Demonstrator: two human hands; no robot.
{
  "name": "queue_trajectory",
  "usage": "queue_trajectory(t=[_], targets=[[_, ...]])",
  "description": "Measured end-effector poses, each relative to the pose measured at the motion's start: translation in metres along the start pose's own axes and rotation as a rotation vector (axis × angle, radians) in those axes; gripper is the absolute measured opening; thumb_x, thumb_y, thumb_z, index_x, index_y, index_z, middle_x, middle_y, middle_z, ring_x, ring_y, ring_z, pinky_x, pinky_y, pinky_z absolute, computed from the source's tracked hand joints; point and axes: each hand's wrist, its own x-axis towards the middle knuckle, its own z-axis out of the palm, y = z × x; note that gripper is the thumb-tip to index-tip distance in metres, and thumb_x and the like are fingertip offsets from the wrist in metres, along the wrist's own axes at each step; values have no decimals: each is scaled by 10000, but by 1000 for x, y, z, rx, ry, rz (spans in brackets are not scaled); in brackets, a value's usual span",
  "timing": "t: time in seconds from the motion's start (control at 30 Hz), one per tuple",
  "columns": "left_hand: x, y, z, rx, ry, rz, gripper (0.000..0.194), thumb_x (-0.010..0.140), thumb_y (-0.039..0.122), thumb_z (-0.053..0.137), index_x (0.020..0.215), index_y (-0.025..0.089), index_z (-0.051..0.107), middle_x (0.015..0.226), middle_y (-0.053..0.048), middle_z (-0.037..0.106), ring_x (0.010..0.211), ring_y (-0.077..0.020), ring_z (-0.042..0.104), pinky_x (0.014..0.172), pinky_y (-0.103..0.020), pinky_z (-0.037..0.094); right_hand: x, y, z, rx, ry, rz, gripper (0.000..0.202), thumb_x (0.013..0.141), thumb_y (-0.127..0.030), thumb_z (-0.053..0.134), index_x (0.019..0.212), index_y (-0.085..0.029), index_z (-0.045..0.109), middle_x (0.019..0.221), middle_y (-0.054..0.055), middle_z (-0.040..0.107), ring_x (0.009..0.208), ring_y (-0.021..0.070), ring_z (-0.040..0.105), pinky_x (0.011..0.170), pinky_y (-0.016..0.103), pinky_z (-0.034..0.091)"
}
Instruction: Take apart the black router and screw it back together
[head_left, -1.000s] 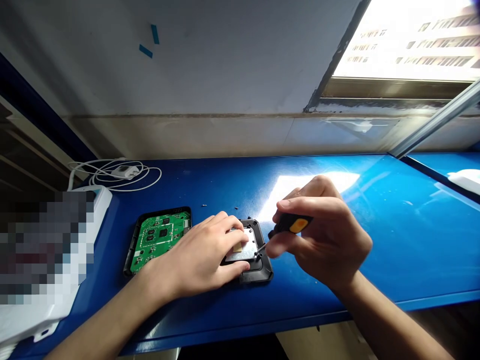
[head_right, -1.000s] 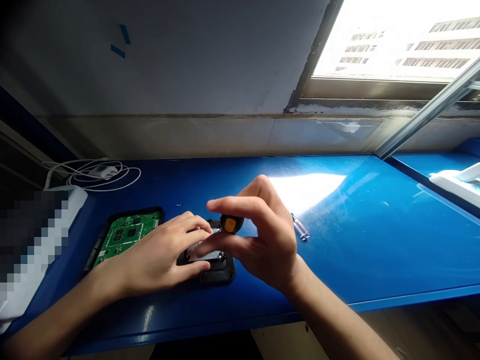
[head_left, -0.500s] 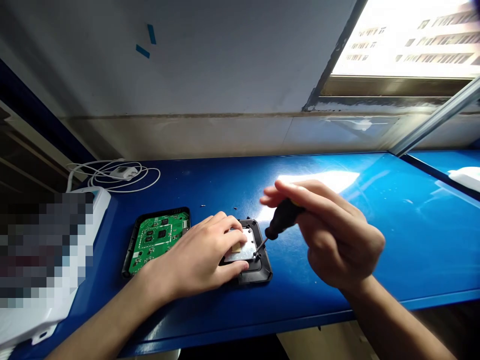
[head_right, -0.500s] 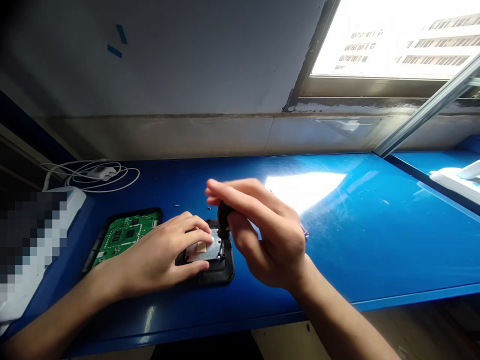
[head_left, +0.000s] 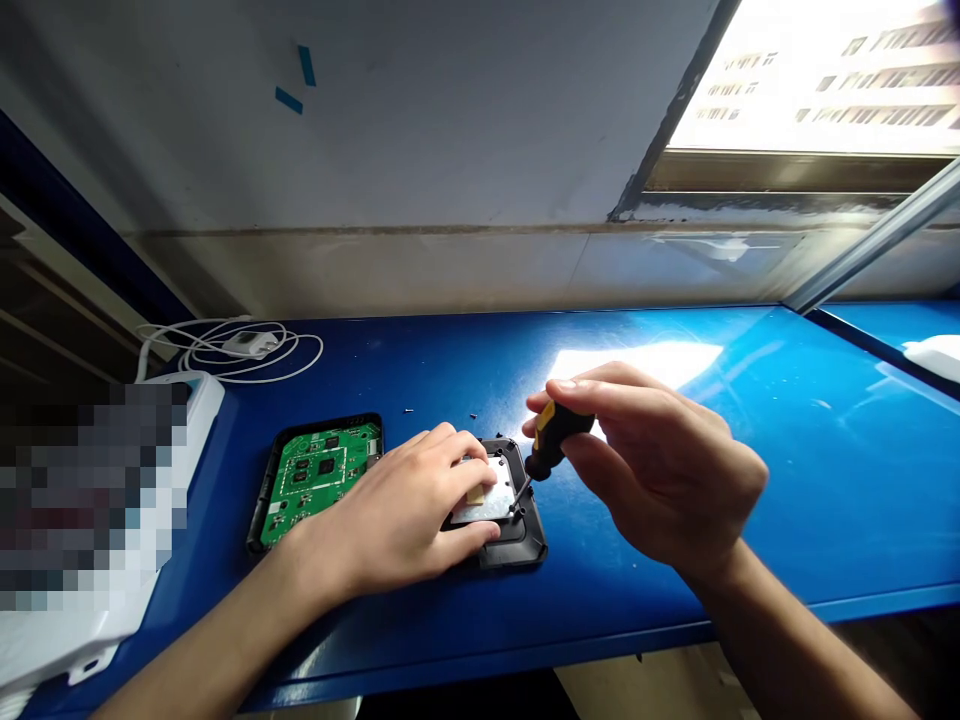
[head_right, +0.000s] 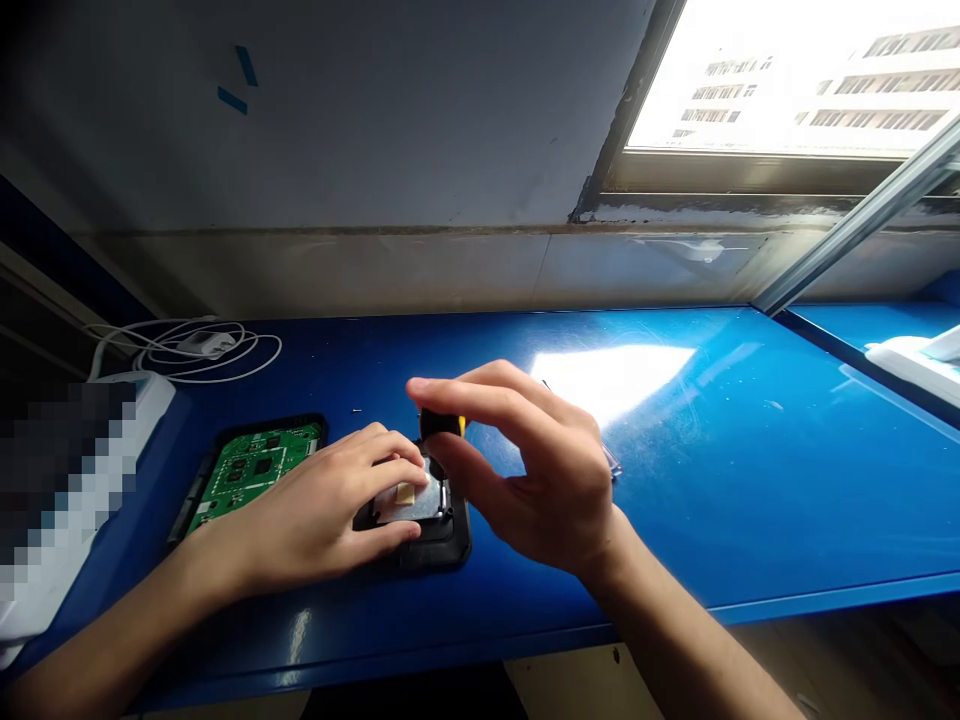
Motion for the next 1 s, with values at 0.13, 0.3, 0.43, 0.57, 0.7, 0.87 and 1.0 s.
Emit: queue_trajectory(t=[0.13, 0.3, 0.43, 0.57, 0.7, 0.87, 1.0], targets=[[0, 0, -1, -4, 1, -6, 183, 939, 344, 720, 1080, 239, 669, 1145, -42, 637, 978, -240, 578, 831, -384, 510, -1, 3, -1, -9, 39, 13, 458, 854, -85, 741, 1263, -292, 713, 988, 50, 714, 794, 202, 725, 662, 371, 671], [2, 0, -1, -5, -5, 3, 174, 937, 329, 725, 1069, 232, 666, 1121, -41, 641, 994, -245, 565, 844, -393, 506, -2, -1, -1, 29, 4, 16, 429, 920, -97, 644, 1311, -270, 683, 1141, 99, 766, 904, 239, 765, 694, 398, 690], [3, 1, -1, -23, -7, -5, 157, 936, 322, 725, 1041, 228, 657, 1108, -31, 630, 977, -235, 558, 828, -388, 499, -2, 1, -3, 43, -22, 30, 492, 884, -66, 684, 1324, -285, 671, 1119, 84, 779, 888, 239, 769, 693, 400, 690], [3, 2, -1, -19, -14, -9, 151, 941, 321, 717, 1044, 230, 653, 1115, -26, 628, 976, -235, 549, 813, -386, 491, -1, 0, -5, 51, -32, 2, 484, 869, -50, 691, 1301, -268, 680, 1087, 78, 780, 870, 235, 771, 681, 390, 691], [2, 2, -1, -18, -18, -8, 153, 935, 314, 724, 1036, 226, 650, 1118, -26, 628, 972, -236, 545, 804, -387, 488, -3, -6, -4, 103, -51, 104, 446, 953, -56, 562, 1341, -265, 632, 1213, 80, 761, 962, 230, 784, 741, 385, 698], [1, 1, -1, -12, -23, 3, 145, 939, 325, 718, 1001, 222, 637, 1124, -32, 623, 988, -244, 541, 826, -396, 494, -2, -6, -3, 117, -51, 68, 319, 960, -159, 629, 1270, -226, 661, 1252, 106, 730, 1016, 260, 756, 757, 422, 684], [1, 2, -2, 7, -32, 5, 147, 946, 331, 710, 962, 216, 619, 1147, -36, 624, 1010, -250, 546, 849, -405, 499, 2, -5, 0, 56, -10, 33, 312, 922, -138, 712, 1209, -260, 706, 1001, 63, 770, 845, 228, 746, 644, 389, 675]])
